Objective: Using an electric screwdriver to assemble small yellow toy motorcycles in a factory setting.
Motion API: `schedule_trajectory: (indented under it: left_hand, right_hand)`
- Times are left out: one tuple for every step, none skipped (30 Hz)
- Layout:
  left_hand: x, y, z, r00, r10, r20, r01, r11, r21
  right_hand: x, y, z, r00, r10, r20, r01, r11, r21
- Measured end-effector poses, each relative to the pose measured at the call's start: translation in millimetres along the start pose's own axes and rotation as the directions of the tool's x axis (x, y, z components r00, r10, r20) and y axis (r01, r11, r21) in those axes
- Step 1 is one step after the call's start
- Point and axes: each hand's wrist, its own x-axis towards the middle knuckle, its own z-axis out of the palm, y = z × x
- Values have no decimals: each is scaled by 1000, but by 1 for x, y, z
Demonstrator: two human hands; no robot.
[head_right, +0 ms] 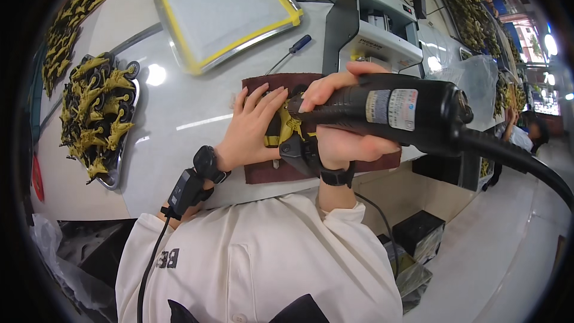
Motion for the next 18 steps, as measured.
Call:
schedule_trajectory:
  left_hand:
    - [1,0,0,1000,-6,-5,6,1000,-1]
    - [0,-1,0,1000,2,-4,-2,1000,-7]
    - [0,-1,-1,1000,10,-3,-10,1000,-13]
    - [0,-1,-1,1000,2,-4,-3,1000,-16]
    - [0,-1,-3,1000,5,14,-4,1000,-14]
    - [1,-1,-4,999,8,33,-7,1000,-12]
    - [1,-1,-3,999,4,34,-4,1000,-12]
    - [1,-1,-3,1000,5,30,-5,1000,-15]
    - [2,-1,-3,1000,8,26,-8,1000,-17]
    - [1,-1,-2,999,13,31,-12,1000,-17]
    - [1,-2,0,1000,15,24,-15,1000,9]
    - [1,-2,2,1000,18,17,-19,999,35]
    - [3,-3,2,999,30,23,-30,999,33]
    - [4,-3,0,999,15,29,-15,1000,19]
    - [5,-4,0,999,0,34,0,1000,6]
    - [2,-3,1,999,9,37,-9,1000,3]
    - [3,-5,2,999,-12,32,12,1000,0]
    - [1,-3,3,999,-35,38,36,999,-10]
  right_hand:
    - [1,3,-1,1000,5,6,-5,1000,1]
    - [0,4,-4,999,43,15,-42,998,-38]
    - [-1,7,-6,996,81,22,-79,994,-77]
    - [0,11,-7,992,122,18,-118,982,-149]
    - [-1,17,-8,987,158,-8,-156,963,-219]
    - [-1,21,-8,981,192,-38,-195,938,-287]
    - [-1,21,-9,973,230,-12,-226,940,-255]
    - [-2,22,-9,973,231,-15,-227,940,-255]
    - [-3,24,-8,969,247,-13,-242,935,-259]
    - [-4,26,-7,965,262,-11,-256,930,-264]
    - [-6,29,-6,967,256,-20,-251,931,-266]
    - [-7,32,-6,967,255,-6,-246,926,-287]
    - [-7,33,-6,967,254,6,-240,921,-308]
    - [-7,30,-8,969,246,-1,-234,921,-311]
    - [-6,24,-12,971,238,-1,-233,951,-202]
    - [-5,17,-16,973,230,0,-229,969,-89]
    - [5,3,-19,994,101,-41,-105,990,-99]
    - [14,-19,-24,995,-22,-93,11,993,-117]
